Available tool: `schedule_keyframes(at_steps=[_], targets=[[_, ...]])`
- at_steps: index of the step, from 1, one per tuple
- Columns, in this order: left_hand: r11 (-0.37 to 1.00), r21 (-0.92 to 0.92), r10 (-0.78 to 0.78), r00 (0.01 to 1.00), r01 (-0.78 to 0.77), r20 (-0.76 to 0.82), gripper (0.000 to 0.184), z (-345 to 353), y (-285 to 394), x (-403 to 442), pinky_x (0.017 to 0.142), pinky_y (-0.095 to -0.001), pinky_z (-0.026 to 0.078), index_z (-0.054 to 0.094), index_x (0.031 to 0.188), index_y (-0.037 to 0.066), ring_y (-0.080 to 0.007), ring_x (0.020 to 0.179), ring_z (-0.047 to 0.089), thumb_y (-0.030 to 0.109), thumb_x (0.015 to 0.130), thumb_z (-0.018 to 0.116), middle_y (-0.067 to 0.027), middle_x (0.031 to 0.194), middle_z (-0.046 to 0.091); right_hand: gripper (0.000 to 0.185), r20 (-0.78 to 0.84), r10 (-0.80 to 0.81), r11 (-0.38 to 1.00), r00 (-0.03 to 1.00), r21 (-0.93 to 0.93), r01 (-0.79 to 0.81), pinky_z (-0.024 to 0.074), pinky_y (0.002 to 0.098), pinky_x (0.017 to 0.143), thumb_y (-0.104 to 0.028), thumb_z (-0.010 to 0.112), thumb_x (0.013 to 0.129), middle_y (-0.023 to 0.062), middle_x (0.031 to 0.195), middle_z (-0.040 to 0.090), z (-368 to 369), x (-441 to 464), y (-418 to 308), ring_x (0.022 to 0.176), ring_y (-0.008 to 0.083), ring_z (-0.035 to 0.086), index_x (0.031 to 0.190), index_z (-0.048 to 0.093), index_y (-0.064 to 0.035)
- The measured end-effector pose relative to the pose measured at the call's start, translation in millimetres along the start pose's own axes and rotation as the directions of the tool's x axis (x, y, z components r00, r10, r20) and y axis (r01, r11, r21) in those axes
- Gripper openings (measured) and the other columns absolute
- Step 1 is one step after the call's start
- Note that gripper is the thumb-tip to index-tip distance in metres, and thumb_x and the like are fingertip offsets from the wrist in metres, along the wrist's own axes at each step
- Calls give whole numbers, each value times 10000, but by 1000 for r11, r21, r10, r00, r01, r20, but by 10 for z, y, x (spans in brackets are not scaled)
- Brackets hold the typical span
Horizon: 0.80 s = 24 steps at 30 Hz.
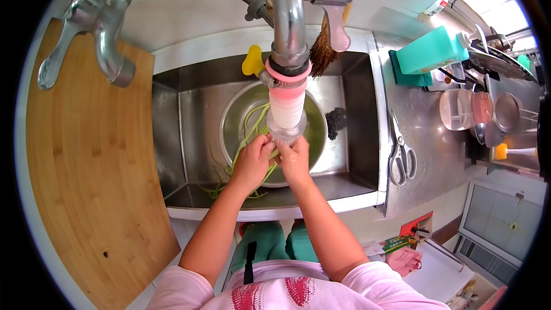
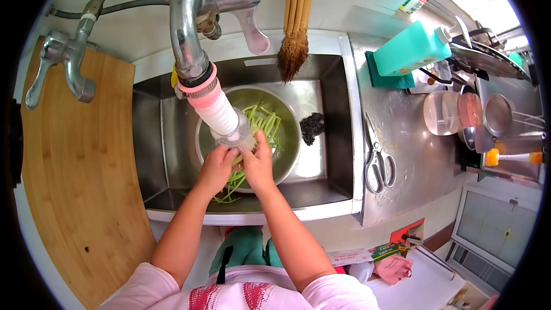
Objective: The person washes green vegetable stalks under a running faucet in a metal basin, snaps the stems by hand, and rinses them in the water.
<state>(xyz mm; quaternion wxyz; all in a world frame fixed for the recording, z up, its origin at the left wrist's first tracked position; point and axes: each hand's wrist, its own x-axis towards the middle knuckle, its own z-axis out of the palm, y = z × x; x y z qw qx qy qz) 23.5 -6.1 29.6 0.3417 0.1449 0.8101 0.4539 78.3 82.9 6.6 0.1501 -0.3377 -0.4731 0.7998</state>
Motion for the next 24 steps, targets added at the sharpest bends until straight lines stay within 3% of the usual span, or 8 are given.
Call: schedule_keyframes(at_steps=[2,4,6,7,10,15,19,24], targets=[[996,-80,-41,994,49,102,148,-41,29,-3,564,-335,443,523,926,1,-213,619,593,127,874,465,-129,769,613,201,-92,-26,998,995,60,31,365,187,392,-38,501,816,56,757,572,-10,42,-33,482,68,475,1012,508,6],[924,-372,0,975,85,221,119,-94,-19,-32,560,-272,446,520,921,-16,-114,635,571,80,851,511,-73,809,614,191,-136,-8,993,991,119,25,367,184,398,-39,515,815,49,742,572,-6,97,-12,488,66,481,1003,511,-2],[933,-357,20,986,42,167,114,-90,-73,-12,556,-253,443,525,909,-15,-105,630,565,76,841,531,-68,795,614,182,-178,12,984,984,179,21,368,180,404,-40,530,814,41,728,573,15,78,28,495,64,487,993,515,-10],[940,-342,37,994,0,101,111,-97,-101,-1,552,-235,440,529,897,-14,-95,624,558,72,831,551,-64,781,614,148,-136,-80,993,988,74,91,360,180,400,-56,550,817,27,702,570,49,21,64,490,57,483,955,521,-13],[896,-437,17,979,75,203,129,-118,-123,62,520,-213,433,535,878,-17,-79,577,539,89,817,577,-59,731,606,107,-115,-130,991,985,-4,130,349,185,395,-90,585,819,5,648,555,21,-77,83,481,46,472,875,530,-17],[907,-398,-54,976,137,213,131,-127,-130,-13,454,-214,418,551,848,-21,-76,505,509,103,818,576,-59,683,598,105,-220,63,995,973,95,-43,356,206,395,-93,598,818,6,595,533,-74,50,30,472,56,466,798,543,-5],[949,-304,-36,986,85,161,127,-156,-85,7,457,-205,398,553,846,-8,-70,508,501,117,844,539,-42,653,580,118,-61,-24,1000,998,4,24,340,198,405,-96,578,829,8,625,540,84,-107,-85,475,40,442,867,548,13],[997,-76,31,990,-20,141,146,-78,-19,-37,445,-194,358,546,830,15,-52,486,444,147,875,502,-8,621,527,169,-210,31,998,977,51,-21,282,185,373,-139,524,871,-34,550,470,34,-84,-117,437,23,386,740,536,-32]])
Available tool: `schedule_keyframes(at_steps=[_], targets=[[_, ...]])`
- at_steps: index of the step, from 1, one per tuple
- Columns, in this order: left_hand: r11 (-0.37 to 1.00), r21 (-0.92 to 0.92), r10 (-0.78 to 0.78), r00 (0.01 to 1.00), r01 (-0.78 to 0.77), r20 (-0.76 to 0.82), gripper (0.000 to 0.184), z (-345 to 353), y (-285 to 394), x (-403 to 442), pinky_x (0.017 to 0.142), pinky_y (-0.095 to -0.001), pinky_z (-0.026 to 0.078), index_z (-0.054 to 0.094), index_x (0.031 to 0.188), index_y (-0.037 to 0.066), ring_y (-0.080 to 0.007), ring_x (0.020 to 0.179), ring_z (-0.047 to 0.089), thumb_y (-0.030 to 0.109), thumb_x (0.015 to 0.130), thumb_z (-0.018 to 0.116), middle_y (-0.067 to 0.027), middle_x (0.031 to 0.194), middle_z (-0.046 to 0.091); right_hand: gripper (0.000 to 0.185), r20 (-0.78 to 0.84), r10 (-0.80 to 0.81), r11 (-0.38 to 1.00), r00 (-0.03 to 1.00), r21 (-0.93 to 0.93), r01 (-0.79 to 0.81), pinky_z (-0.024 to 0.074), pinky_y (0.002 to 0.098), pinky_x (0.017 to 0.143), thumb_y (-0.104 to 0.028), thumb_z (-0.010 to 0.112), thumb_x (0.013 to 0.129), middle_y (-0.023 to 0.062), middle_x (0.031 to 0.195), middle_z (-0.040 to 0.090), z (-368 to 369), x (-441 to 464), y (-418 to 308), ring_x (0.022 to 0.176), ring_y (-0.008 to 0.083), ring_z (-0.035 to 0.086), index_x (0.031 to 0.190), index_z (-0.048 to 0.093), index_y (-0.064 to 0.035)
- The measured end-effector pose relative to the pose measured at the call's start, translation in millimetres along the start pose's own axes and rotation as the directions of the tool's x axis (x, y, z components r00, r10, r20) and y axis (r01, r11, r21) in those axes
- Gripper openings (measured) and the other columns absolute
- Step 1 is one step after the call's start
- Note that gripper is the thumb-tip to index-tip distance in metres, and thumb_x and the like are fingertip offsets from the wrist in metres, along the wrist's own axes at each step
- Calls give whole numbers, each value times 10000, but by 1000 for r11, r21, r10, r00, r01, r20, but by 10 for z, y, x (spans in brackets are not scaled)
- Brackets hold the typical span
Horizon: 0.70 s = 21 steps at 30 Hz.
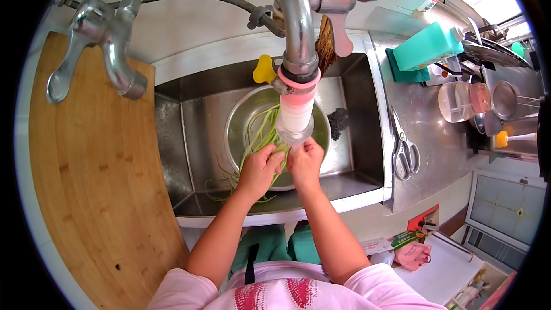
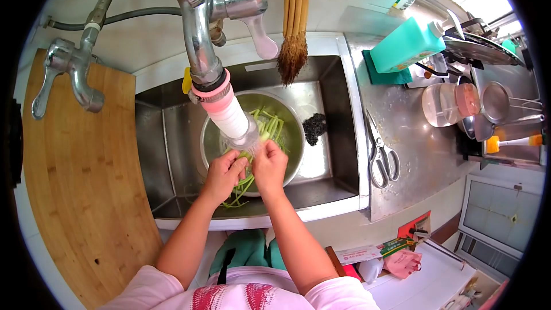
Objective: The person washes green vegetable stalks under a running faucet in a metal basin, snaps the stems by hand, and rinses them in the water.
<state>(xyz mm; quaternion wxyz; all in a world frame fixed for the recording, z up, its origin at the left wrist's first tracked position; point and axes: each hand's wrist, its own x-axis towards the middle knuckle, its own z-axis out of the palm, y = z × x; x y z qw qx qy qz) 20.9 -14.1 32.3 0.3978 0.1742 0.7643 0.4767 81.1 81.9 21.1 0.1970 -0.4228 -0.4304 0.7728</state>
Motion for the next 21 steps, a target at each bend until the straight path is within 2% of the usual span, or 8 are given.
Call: schedule_keyframes(at_steps=[3,5,7,9,12,16,18,21], targets=[[998,-63,33,999,-31,33,166,17,52,-59,457,-198,358,540,812,22,-49,494,427,161,881,482,-3,609,509,242,-5,7,991,1000,130,-6,283,195,359,-186,501,895,-25,520,455,-55,87,55,415,28,377,711,536,-34],[948,-291,-116,991,128,60,208,-13,-15,-51,487,-248,392,513,736,21,-92,523,492,185,862,487,-35,589,544,255,-15,47,991,999,125,-44,310,197,376,-203,502,899,-8,532,479,-13,17,34,428,39,408,727,543,-19],[957,-275,-84,996,88,28,192,-28,-66,-26,488,-249,400,509,735,18,-94,527,501,170,852,499,-38,601,553,203,122,-99,995,988,-3,100,346,204,383,-144,440,906,41,617,541,-26,-34,45,433,71,452,860,561,12],[965,-255,-58,998,56,0,177,-20,-85,-37,488,-251,408,506,735,15,-95,531,510,156,842,511,-41,613,562,146,123,-55,997,991,61,48,414,213,445,-58,465,858,80,696,585,-49,-47,-5,509,101,525,885,567,42],[997,-73,-18,992,9,-128,137,-23,-112,-84,500,-241,424,524,765,2,-85,559,534,127,815,550,-34,642,580,104,-88,24,1000,996,6,-24,487,227,516,43,502,749,85,697,586,-42,5,-86,578,131,578,835,556,60],[996,-86,-23,993,13,-117,124,-98,-156,-69,513,-231,429,548,804,-12,-79,576,541,107,792,583,-35,667,598,98,-47,80,996,996,-20,-81,495,231,521,31,493,754,85,707,589,-126,105,-36,578,128,576,824,557,55],[993,-118,-9,994,-4,-110,117,-113,-105,-37,506,-227,420,556,814,-12,-75,561,526,101,793,579,-36,664,599,119,22,68,998,997,6,-68,457,212,465,-25,596,764,43,631,565,-134,117,-58,510,85,518,674,534,22],[980,-196,-44,996,29,-73,98,-106,44,-10,484,-216,389,558,804,-5,-63,516,476,92,803,566,-33,662,598,93,112,54,998,992,-47,-49,417,198,470,-49,611,761,16,626,555,-163,141,-18,500,68,490,701,567,7]])
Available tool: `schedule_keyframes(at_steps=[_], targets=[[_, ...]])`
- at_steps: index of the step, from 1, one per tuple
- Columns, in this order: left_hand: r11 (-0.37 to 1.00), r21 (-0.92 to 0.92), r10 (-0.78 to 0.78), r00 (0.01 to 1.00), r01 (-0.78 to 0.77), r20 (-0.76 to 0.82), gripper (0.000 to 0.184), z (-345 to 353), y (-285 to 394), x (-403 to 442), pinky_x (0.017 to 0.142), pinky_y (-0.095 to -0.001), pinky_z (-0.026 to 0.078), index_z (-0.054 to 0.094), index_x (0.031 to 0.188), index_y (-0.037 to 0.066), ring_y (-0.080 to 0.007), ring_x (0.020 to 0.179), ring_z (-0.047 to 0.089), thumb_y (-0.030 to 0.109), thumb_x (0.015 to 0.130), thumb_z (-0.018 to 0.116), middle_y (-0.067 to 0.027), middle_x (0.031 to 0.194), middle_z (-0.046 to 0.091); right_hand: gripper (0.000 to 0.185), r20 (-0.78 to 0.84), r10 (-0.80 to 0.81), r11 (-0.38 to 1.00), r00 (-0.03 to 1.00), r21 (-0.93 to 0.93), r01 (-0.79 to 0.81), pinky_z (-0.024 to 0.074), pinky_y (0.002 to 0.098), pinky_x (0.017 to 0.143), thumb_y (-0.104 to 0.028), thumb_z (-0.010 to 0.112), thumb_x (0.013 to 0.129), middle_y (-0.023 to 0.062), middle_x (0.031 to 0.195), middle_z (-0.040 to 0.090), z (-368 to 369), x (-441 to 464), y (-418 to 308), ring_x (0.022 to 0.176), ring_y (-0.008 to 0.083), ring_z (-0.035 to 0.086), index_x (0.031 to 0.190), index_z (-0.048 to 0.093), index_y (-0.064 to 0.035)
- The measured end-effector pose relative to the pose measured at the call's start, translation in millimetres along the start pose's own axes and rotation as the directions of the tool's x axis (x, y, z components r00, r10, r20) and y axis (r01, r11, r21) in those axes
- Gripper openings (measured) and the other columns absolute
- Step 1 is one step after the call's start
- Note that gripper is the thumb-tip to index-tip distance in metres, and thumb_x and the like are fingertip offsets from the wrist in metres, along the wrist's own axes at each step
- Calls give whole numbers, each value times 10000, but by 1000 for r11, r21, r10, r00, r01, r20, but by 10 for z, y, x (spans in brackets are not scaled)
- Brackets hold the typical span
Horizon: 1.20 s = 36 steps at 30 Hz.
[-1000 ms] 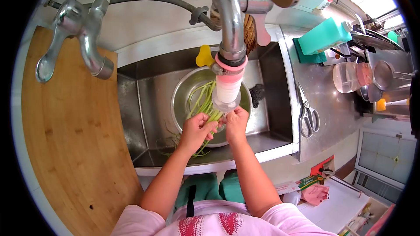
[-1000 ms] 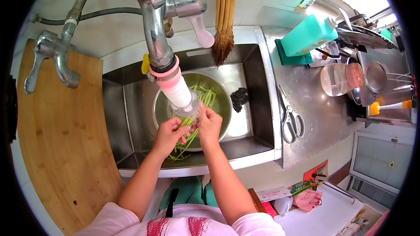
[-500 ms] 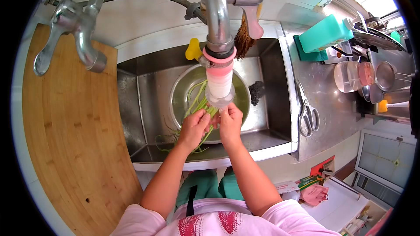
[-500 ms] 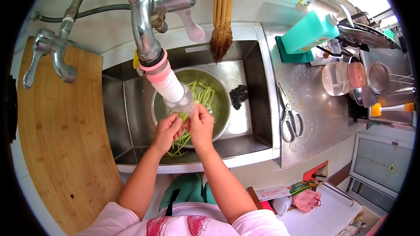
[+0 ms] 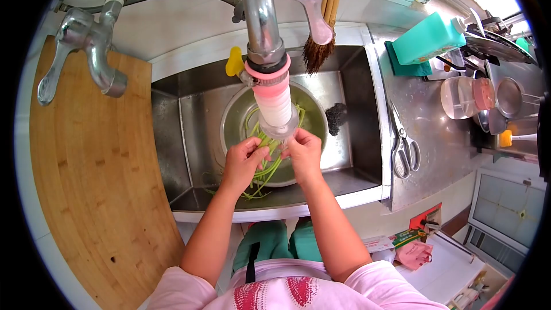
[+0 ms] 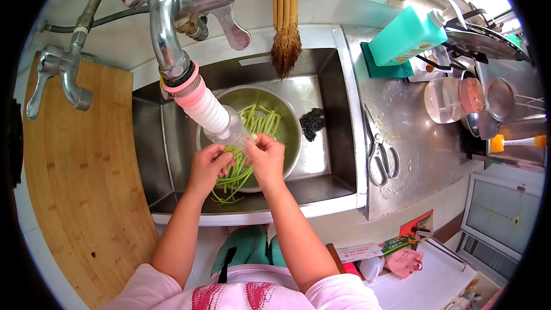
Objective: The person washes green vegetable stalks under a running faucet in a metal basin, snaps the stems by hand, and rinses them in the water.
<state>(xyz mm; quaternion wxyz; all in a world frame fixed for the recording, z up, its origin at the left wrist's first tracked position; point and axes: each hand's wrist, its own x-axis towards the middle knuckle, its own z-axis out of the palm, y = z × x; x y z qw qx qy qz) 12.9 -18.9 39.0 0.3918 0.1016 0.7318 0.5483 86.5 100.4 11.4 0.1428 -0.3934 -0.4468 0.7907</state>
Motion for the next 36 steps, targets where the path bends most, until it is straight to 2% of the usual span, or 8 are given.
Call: schedule_keyframes(at_steps=[7,15,20,22,27,29,34,36], targets=[[999,-3,-47,999,47,2,122,0,-65,-15,485,-217,354,537,780,15,-54,524,446,123,836,527,-15,607,555,90,146,16,994,989,-113,1,409,203,563,-74,659,738,17,701,570,-18,-78,-58,612,72,513,775,631,3],[978,188,86,996,-85,0,173,47,-37,-72,494,-256,358,506,772,13,-89,527,459,173,831,534,-26,557,493,120,32,-105,980,994,176,98,404,259,728,22,692,652,59,875,551,-108,-1,132,844,122,521,742,616,0],[975,-139,-150,975,173,167,184,-55,-60,-151,464,-176,313,534,780,32,-31,510,404,184,878,500,16,610,495,388,21,-72,889,997,454,54,434,268,700,33,641,711,87,946,561,-167,40,-77,880,139,530,1071,504,-14],[963,-199,-151,974,184,168,194,-57,-75,-136,460,-170,308,541,787,34,-30,505,400,198,881,499,10,617,501,376,232,10,770,973,619,-155,438,253,682,-7,608,768,74,958,565,-79,-45,-189,829,137,545,1123,483,-14],[929,-324,-132,978,178,161,203,-78,-161,45,468,-188,349,546,783,25,-50,498,428,200,875,503,8,625,525,360,368,-17,896,930,419,-150,463,293,764,43,589,765,98,1007,582,-84,-46,78,879,160,560,1113,500,27],[981,5,195,981,-195,-23,201,-62,-237,111,528,-238,422,558,821,-2,-93,562,536,191,862,517,-54,678,594,260,215,-90,891,972,454,-18,468,262,736,69,588,757,85,934,599,-80,16,74,825,143,570,1011,545,31],[915,347,243,968,-206,-67,171,-18,150,75,575,-299,446,562,864,2,-217,610,597,165,826,533,-124,678,606,94,-62,-170,912,983,369,181,460,194,641,43,592,774,34,789,591,41,67,-14,670,76,548,830,538,-10],[892,416,234,968,-177,-90,162,22,273,98,561,-316,438,562,863,11,-261,592,586,164,815,537,-138,654,592,94,-129,-378,926,917,-26,378,451,182,597,20,582,796,30,766,582,84,94,58,629,73,541,800,499,-24]])
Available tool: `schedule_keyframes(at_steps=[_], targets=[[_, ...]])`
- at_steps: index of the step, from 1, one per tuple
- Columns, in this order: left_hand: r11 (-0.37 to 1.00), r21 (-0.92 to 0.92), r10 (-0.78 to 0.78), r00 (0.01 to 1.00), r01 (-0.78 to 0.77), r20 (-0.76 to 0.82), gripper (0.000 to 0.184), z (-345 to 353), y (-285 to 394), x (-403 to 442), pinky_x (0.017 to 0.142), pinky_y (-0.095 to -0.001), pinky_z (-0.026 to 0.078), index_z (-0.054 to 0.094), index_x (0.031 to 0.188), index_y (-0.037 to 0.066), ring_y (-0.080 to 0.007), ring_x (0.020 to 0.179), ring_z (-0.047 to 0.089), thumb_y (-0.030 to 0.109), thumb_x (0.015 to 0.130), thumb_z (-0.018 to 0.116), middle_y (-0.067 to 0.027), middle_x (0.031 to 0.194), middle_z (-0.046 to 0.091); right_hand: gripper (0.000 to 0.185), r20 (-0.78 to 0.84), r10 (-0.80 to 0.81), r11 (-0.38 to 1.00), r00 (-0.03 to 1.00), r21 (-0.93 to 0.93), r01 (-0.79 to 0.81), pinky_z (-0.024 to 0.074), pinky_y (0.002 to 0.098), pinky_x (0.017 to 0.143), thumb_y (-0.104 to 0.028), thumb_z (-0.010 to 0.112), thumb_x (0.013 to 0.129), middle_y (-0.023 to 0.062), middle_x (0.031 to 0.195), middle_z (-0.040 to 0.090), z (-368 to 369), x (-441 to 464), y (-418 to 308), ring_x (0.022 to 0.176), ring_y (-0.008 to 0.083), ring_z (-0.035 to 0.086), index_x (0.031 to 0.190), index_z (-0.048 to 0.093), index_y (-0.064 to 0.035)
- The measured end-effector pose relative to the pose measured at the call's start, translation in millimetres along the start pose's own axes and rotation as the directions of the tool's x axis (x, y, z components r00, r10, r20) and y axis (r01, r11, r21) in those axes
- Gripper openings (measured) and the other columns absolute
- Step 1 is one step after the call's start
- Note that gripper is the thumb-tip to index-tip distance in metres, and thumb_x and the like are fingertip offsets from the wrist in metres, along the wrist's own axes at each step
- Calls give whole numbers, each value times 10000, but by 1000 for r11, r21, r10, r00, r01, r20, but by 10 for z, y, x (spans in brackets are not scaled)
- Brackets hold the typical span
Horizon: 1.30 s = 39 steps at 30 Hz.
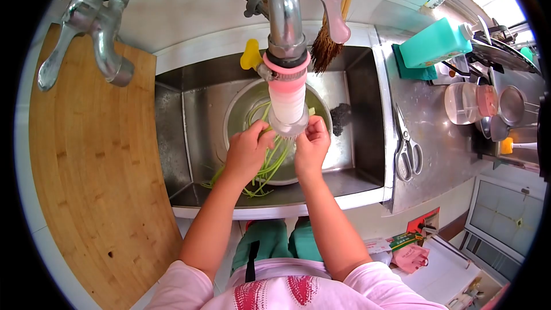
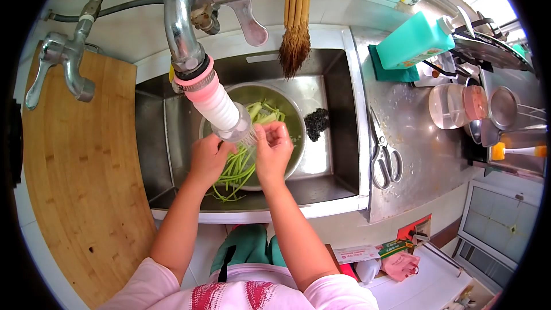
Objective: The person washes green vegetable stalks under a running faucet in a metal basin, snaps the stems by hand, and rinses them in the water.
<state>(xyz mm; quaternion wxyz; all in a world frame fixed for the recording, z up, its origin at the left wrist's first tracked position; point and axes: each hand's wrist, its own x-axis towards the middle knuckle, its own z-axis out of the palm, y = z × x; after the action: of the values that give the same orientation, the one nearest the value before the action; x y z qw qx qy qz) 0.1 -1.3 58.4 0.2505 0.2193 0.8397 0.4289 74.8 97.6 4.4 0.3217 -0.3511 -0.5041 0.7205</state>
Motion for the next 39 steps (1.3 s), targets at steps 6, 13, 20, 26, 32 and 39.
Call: schedule_keyframes(at_steps=[6,13,20,26,32,39], targets=[[992,99,59,989,-73,139,203,5,-29,60,532,-384,403,542,799,18,-354,573,527,220,816,540,-168,609,547,92,58,83,982,995,165,-91,407,216,413,-41,538,847,48,671,539,74,-63,-23,523,74,513,796,471,-4],[980,186,14,965,-64,261,247,28,-100,-70,553,-439,400,540,769,20,-384,617,530,262,821,538,-204,636,544,246,65,203,974,977,92,-208,360,225,366,-177,455,911,32,581,513,34,-70,-13,425,75,454,737,484,-7],[974,225,-22,995,0,95,261,144,-83,-28,556,-452,419,558,778,38,-375,611,541,298,806,560,-190,636,561,130,180,158,968,971,166,-189,396,223,765,-96,461,881,45,915,548,-28,-56,21,846,95,498,964,501,-4],[927,365,53,995,-82,87,206,215,-24,-157,602,-442,437,605,869,31,-375,683,566,219,795,567,-190,731,590,241,64,-172,934,983,-305,184,417,277,642,-124,492,871,76,937,546,20,-2,74,704,120,506,1071,432,-4],[982,182,43,997,-54,60,221,231,-143,-132,605,-440,430,571,809,38,-374,673,556,247,841,503,-164,699,584,155,112,-56,915,992,-392,96,404,273,537,-188,463,917,59,746,510,-3,37,112,588,106,479,977,418,-52],[994,40,-110,951,103,290,288,242,-48,-36,603,-427,421,573,816,20,-369,676,566,250,870,409,-202,708,581,138,44,132,984,990,111,-136,483,321,666,-96,468,898,65,722,525,-20,224,-204,657,143,547,999,391,-42]])
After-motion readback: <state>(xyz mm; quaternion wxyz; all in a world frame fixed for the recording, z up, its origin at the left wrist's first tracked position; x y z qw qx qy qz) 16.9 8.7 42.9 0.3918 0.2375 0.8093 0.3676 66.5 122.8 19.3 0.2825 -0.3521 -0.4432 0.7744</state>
